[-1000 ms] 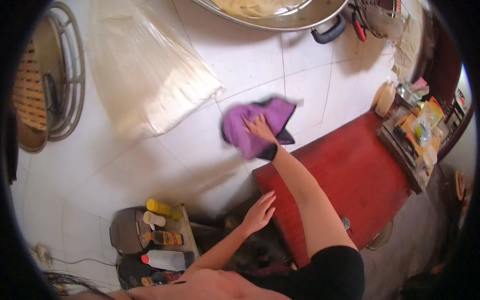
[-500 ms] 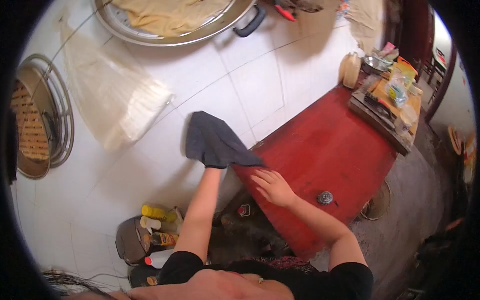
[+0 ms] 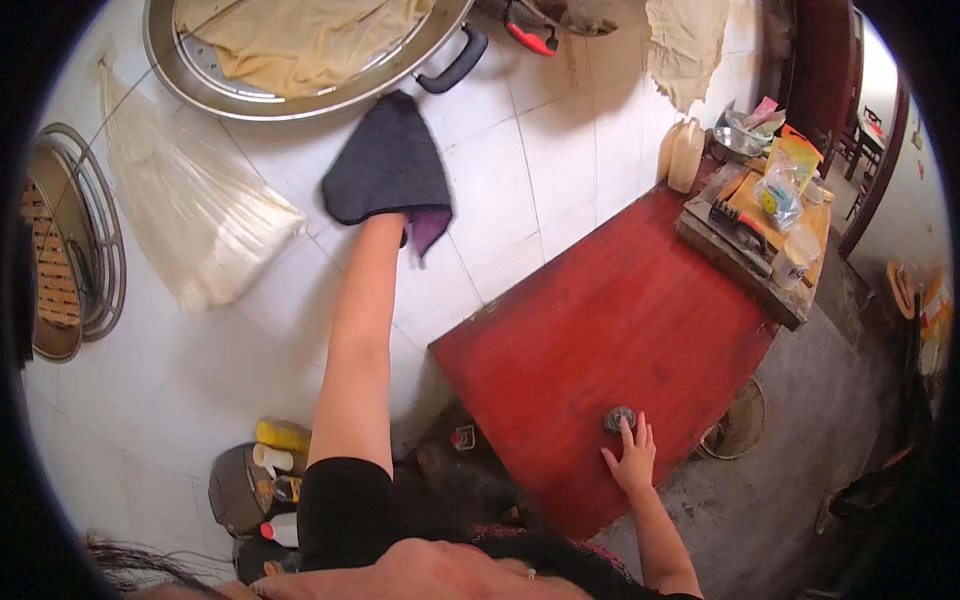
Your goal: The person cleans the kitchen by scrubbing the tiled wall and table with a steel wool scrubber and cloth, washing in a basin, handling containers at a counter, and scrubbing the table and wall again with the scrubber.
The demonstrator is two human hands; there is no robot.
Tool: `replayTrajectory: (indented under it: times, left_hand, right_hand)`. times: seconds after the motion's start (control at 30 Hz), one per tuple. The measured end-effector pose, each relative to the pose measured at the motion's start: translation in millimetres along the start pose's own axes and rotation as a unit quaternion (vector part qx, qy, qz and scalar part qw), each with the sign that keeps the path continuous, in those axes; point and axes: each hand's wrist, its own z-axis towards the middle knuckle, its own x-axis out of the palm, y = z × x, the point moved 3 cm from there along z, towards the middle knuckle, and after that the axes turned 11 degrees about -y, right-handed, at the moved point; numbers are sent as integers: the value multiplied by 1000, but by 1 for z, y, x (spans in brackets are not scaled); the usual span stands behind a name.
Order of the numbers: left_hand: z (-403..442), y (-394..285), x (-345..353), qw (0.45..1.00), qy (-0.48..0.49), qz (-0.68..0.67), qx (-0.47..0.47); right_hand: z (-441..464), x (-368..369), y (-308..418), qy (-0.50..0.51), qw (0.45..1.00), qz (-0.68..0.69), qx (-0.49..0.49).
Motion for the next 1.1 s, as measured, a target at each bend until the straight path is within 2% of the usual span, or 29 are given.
replayTrajectory:
  times: [0.17, 0.27, 0.3, 0.37, 0.4, 0.43, 0.57, 0.6, 0.67, 0.7, 0.73, 0.77, 0.8, 0.83, 0.87, 0.9, 0.97, 1.0, 1.03, 1.1]
  left_hand:
    - [-98, 18, -41, 982, 182, 43, 5]
    - [-90, 25, -104, 974, 173, 147, -6]
    - [-52, 12, -131, 928, 285, 137, -196]
    - [-31, 19, -126, 889, 360, 168, -227]
    - [-27, 24, -104, 946, 233, 154, -165]
    - [-29, 26, -85, 981, 102, 136, -96]
    - [-6, 12, -77, 994, 1, -51, -98]
    - [-32, 17, -79, 996, 75, 35, -29]
    - [-140, 90, -37, 983, 157, 91, -34]
    - [-141, 61, -89, 968, 222, 113, -42]
    - [-168, 79, -100, 961, 252, -26, -109]
    - [-185, 82, -120, 956, 277, 91, -35]
    - [-229, 118, -111, 949, 294, 88, -76]
    - [-181, 80, -161, 956, 233, 178, -21]
    - [-177, 89, -162, 961, 215, 172, -28]
    - [-175, 100, -164, 966, 197, 165, -38]
    - [-152, 102, -184, 948, 247, 191, -55]
    - [-145, 105, -189, 938, 272, 206, -61]
    - [-148, 111, -186, 947, 233, 220, -24]
    - [-163, 121, -184, 955, 159, 245, 49]
  right_hand:
    - [20, 4, 19, 26, 999, -6, -43]
    - [28, 18, 5, 31, 998, 2, -54]
    - [29, 18, 3, 31, 998, -1, -54]
    - [28, 25, -3, 2, 997, 12, -75]
    - [31, 29, -4, -5, 997, 4, -71]
    - [30, 30, -3, -11, 998, -5, -66]
    - [48, 40, 7, -13, 1000, -12, -15]
    - [52, 34, 16, -44, 999, -13, -17]
    - [71, 44, 29, -60, 992, 107, -38]
    - [82, 42, 35, -71, 983, 163, -42]
    - [97, 32, 65, -69, 976, 196, -70]
    - [115, 20, 106, -67, 966, 229, -99]
    - [135, 10, 141, -66, 948, 275, -144]
    - [157, 7, 174, -84, 926, 305, -207]
    - [178, -5, 216, -111, 916, 283, -264]
    - [203, -9, 254, -105, 894, 321, -294]
    - [242, -21, 326, -153, 853, 305, -396]
    - [260, -36, 364, -178, 850, 294, -399]
    - [284, -48, 395, -228, 834, 315, -391]
    - [327, -78, 435, -354, 819, 327, -311]
